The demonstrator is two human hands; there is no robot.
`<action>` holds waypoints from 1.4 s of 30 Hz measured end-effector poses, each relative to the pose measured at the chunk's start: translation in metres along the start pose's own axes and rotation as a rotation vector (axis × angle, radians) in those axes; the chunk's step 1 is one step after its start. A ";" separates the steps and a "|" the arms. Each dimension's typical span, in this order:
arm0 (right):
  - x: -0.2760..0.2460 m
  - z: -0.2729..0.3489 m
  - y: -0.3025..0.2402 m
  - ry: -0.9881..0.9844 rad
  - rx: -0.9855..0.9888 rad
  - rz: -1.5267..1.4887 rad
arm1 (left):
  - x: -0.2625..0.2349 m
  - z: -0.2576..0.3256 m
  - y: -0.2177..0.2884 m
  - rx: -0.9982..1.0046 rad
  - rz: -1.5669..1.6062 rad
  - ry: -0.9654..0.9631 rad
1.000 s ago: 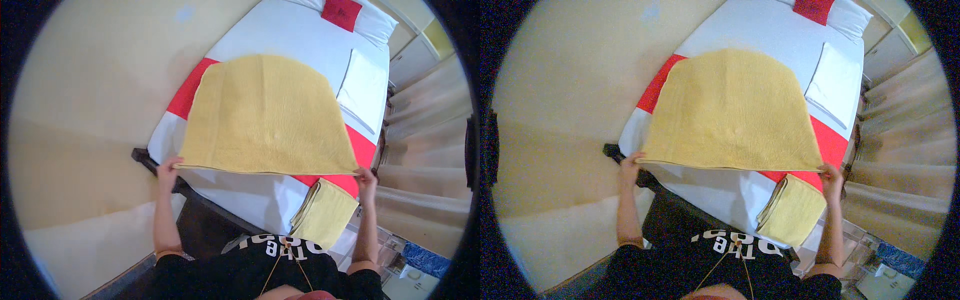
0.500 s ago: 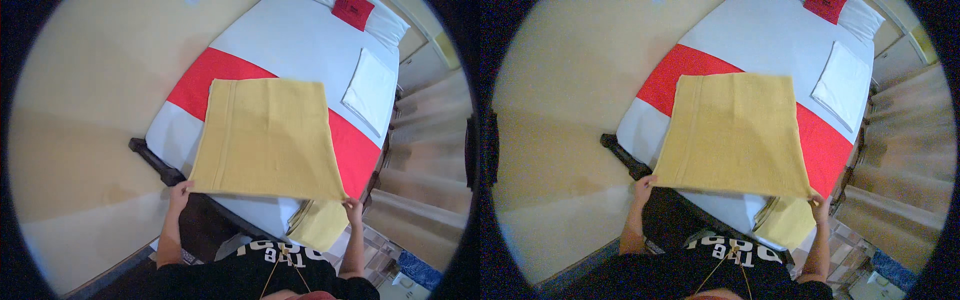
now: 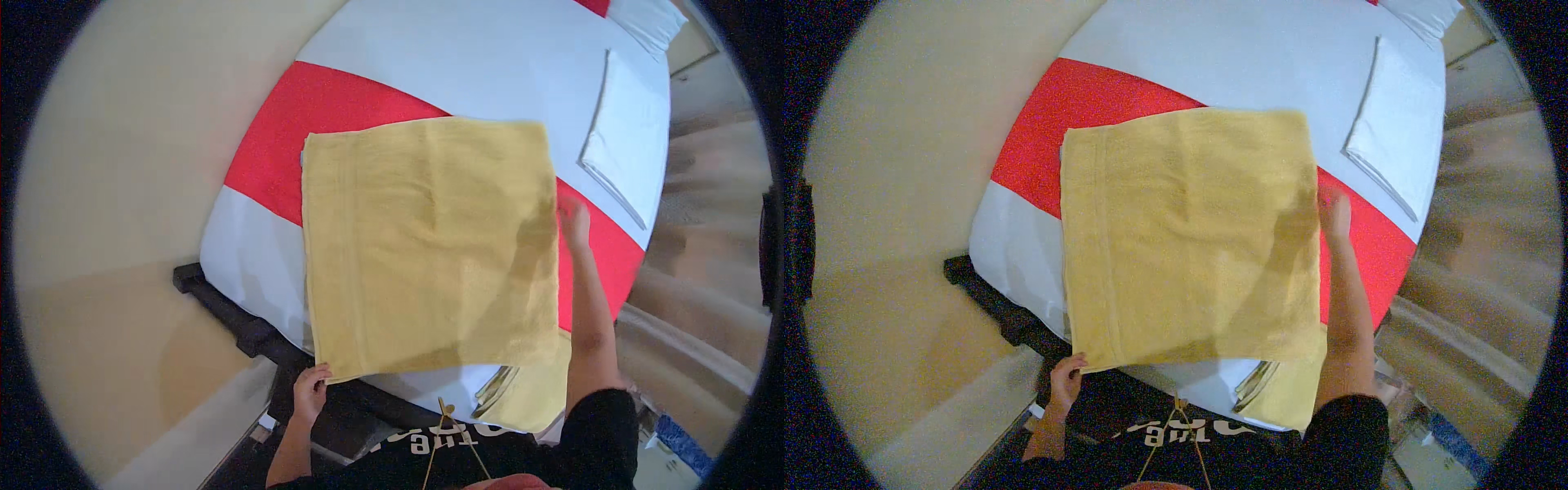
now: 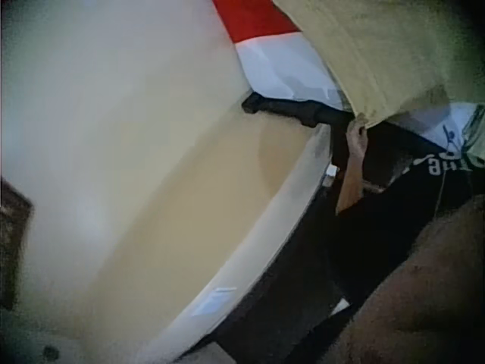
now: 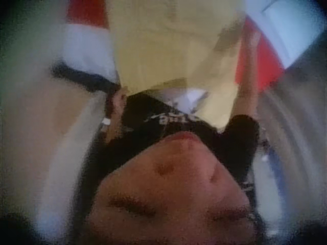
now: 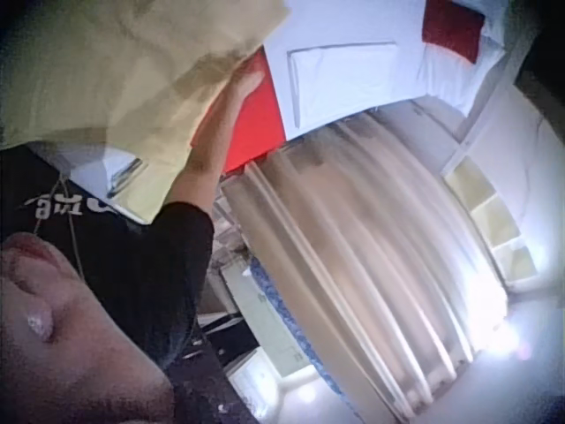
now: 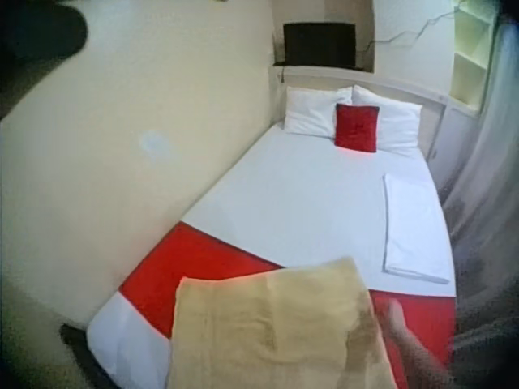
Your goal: The person puts a pillow inside a white pillowcase, folds another white pillowcase, and then folds two yellow towels by hand on the bed.
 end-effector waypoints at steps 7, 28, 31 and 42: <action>0.031 -0.163 0.066 -0.102 0.462 0.003 | -0.027 -0.024 0.013 -0.077 0.012 0.015; 0.003 0.257 -0.240 -0.018 -0.285 -0.596 | 0.036 -0.227 0.210 0.765 -0.036 -0.243; 0.047 0.294 -0.236 -0.147 -0.164 -0.694 | 0.137 -0.324 0.230 0.580 0.029 -0.547; 0.233 0.313 -0.190 -0.163 1.312 -2.220 | 0.249 -0.386 0.255 0.601 -0.718 -0.752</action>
Point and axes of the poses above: each hand's wrist, its own z-axis away from the middle knuckle, its own x-axis out of the palm, y = z × x, the point moved 10 cm from there along -z, towards the middle knuckle, and after that the axes turned 4 degrees about -y, right-handed, at the moved point
